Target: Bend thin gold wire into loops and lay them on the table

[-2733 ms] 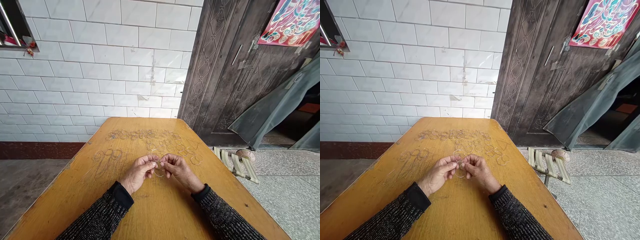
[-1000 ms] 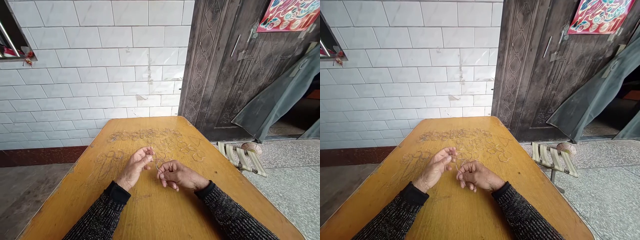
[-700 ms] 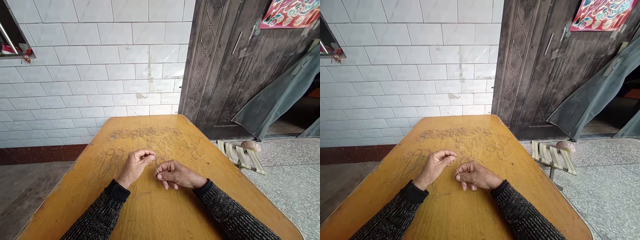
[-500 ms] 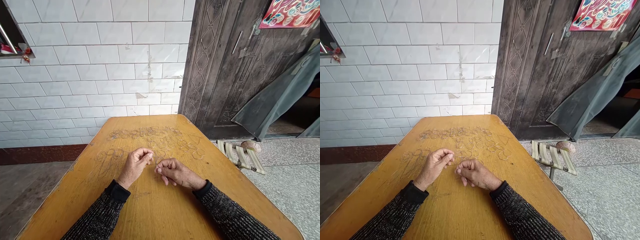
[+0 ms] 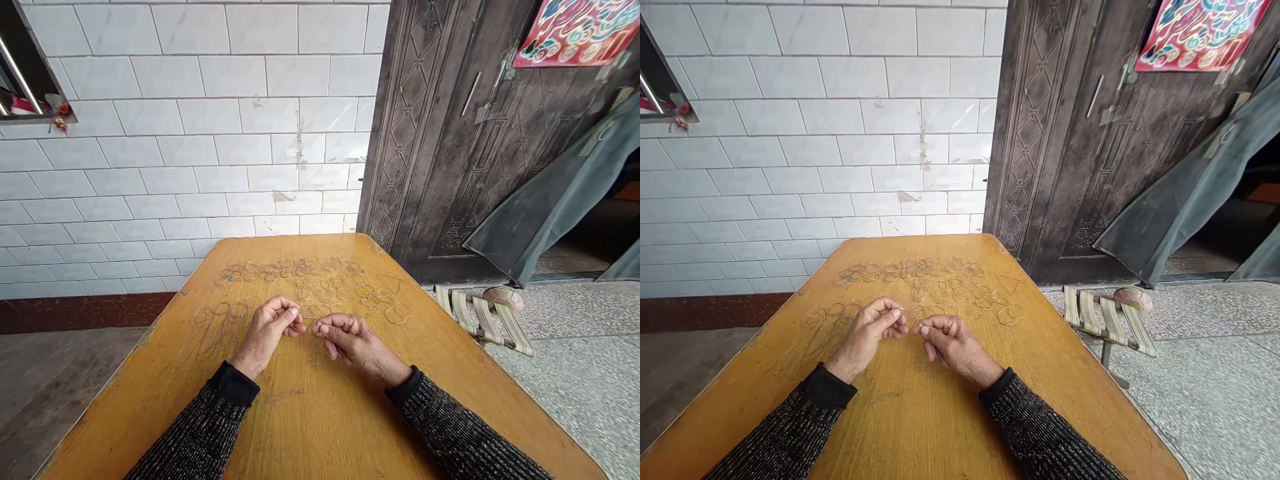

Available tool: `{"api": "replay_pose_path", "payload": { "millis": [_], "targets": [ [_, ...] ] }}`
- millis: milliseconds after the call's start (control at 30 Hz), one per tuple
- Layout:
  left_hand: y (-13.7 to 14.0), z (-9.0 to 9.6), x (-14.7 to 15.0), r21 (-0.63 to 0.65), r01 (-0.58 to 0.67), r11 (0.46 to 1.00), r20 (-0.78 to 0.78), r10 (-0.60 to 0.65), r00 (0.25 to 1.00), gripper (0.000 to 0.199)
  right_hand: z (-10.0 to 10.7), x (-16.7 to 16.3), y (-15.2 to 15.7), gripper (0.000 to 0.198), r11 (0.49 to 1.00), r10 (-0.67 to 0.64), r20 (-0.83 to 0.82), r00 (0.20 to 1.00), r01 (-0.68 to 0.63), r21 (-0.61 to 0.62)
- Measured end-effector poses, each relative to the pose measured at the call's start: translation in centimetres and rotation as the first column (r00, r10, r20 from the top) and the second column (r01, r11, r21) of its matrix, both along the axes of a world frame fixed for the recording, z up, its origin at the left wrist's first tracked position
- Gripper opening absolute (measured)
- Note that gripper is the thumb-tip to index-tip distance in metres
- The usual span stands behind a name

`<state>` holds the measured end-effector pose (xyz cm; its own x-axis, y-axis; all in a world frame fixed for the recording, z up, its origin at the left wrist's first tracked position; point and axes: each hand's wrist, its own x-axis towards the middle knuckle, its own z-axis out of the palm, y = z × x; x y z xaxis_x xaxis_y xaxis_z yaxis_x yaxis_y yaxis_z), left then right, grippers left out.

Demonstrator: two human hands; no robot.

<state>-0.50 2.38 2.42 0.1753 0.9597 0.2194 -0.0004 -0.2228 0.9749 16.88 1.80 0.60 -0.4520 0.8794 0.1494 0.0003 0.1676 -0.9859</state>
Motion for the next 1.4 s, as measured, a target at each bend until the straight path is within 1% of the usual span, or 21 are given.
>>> {"api": "replay_pose_path", "payload": {
  "millis": [67,100,133,167,200,267,300,333,400,500,600,733,833,933,1000,1033,1100,1200,1300,1333,1400],
  "targets": [
    [0.2,-0.2,-0.1,0.111,-0.017,0.994,-0.124,0.031,0.992,0.015,0.1,0.0,0.0,0.032,1.0,0.015,0.018,1.0,-0.015,-0.016],
    [0.3,-0.3,-0.2,0.21,-0.031,0.977,-0.209,0.076,0.975,0.015,0.1,0.0,0.0,0.032,0.999,0.024,0.024,0.999,-0.023,-0.027],
    [0.3,-0.4,-0.3,0.335,-0.036,0.942,-0.299,0.142,0.944,0.016,0.1,0.0,0.0,0.032,0.999,0.03,0.024,0.999,-0.029,-0.038],
    [0.4,-0.5,-0.4,0.468,-0.02,0.883,-0.385,0.224,0.895,0.017,0.1,0.0,0.0,0.032,0.998,0.031,0.017,0.999,-0.031,-0.05],
    [0.4,-0.5,-0.5,0.59,0.02,0.807,-0.456,0.313,0.833,0.018,0.1,0.0,0.0,0.031,0.998,0.03,0.007,1.0,-0.03,-0.06],
    [0.2,-0.5,-0.7,0.749,0.143,0.647,-0.545,0.479,0.688,0.021,0.1,0.0,-0.1,0.031,0.997,0.028,-0.007,1.0,-0.029,-0.075],
    [0.1,-0.4,-0.8,0.786,0.205,0.583,-0.565,0.544,0.62,0.022,0.1,0.0,-0.1,0.03,0.996,0.032,-0.008,0.999,-0.033,-0.078],
    [0.0,-0.3,-0.9,0.806,0.256,0.534,-0.574,0.595,0.563,0.022,0.2,0.0,-0.1,0.03,0.996,0.042,-0.008,0.999,-0.043,-0.081],
    [-0.2,0.1,-1.0,0.819,0.332,0.468,-0.573,0.662,0.483,0.018,0.4,0.0,-0.2,0.031,0.994,0.066,-0.005,0.998,-0.066,-0.084],
    [-0.3,0.6,-1.2,0.806,0.415,0.422,-0.581,0.698,0.419,0.016,0.8,0.0,-0.5,0.032,0.993,0.09,-0.005,0.996,-0.09,-0.08],
    [-0.3,0.9,-1.2,0.806,0.446,0.389,-0.567,0.724,0.393,0.017,1.1,0.0,-0.6,0.031,0.991,0.11,-0.009,0.994,-0.11,-0.075],
    [-0.3,0.7,-1.1,0.826,0.442,0.351,-0.536,0.734,0.418,0.018,1.1,0.2,-0.7,0.03,0.986,0.138,-0.044,0.989,-0.142,-0.088],
    [-0.4,0.7,-1.1,0.846,0.41,0.34,-0.513,0.729,0.454,0.019,1.1,0.2,-0.8,0.028,0.981,0.155,-0.084,0.984,-0.164,-0.105],
    [-0.5,0.8,-1.0,0.857,0.366,0.363,-0.51,0.703,0.496,0.022,1.1,0.2,-0.8,0.027,0.975,0.166,-0.122,0.979,-0.181,-0.125],
    [-0.5,0.9,-1.1,0.843,0.347,0.41,-0.537,0.666,0.518,0.022,1.0,0.2,-0.8,0.027,0.975,0.163,-0.135,0.977,-0.18,-0.133],
    [-0.4,0.9,-1.1,0.831,0.335,0.445,-0.556,0.634,0.537,0.021,1.0,0.2,-0.8,0.027,0.975,0.159,-0.136,0.978,-0.177,-0.135],
    [-0.2,0.8,-1.1,0.801,0.278,0.53,-0.574,0.548,0.609,0.018,0.9,0.2,-0.7,0.027,0.977,0.147,-0.136,0.98,-0.165,-0.137],
    [0.0,0.7,-0.8,0.697,0.133,0.705,-0.535,0.388,0.75,0.015,0.7,0.1,-0.5,0.027,0.978,0.138,-0.149,0.979,-0.159,-0.137],
    [-0.2,0.6,-0.3,0.474,0.027,0.88,-0.45,0.216,0.867,0.015,0.4,0.1,-0.4,0.027,0.974,0.148,-0.179,0.973,-0.175,-0.142],
    [-0.3,0.6,-0.2,0.384,0.011,0.923,-0.407,0.159,0.9,0.016,0.3,0.1,-0.4,0.027,0.973,0.152,-0.19,0.97,-0.181,-0.146],
    [-0.5,0.5,0.0,0.215,0.006,0.977,-0.311,0.062,0.948,0.02,0.2,0.0,-0.3,0.028,0.969,0.157,-0.211,0.965,-0.191,-0.154]
  ]
}}
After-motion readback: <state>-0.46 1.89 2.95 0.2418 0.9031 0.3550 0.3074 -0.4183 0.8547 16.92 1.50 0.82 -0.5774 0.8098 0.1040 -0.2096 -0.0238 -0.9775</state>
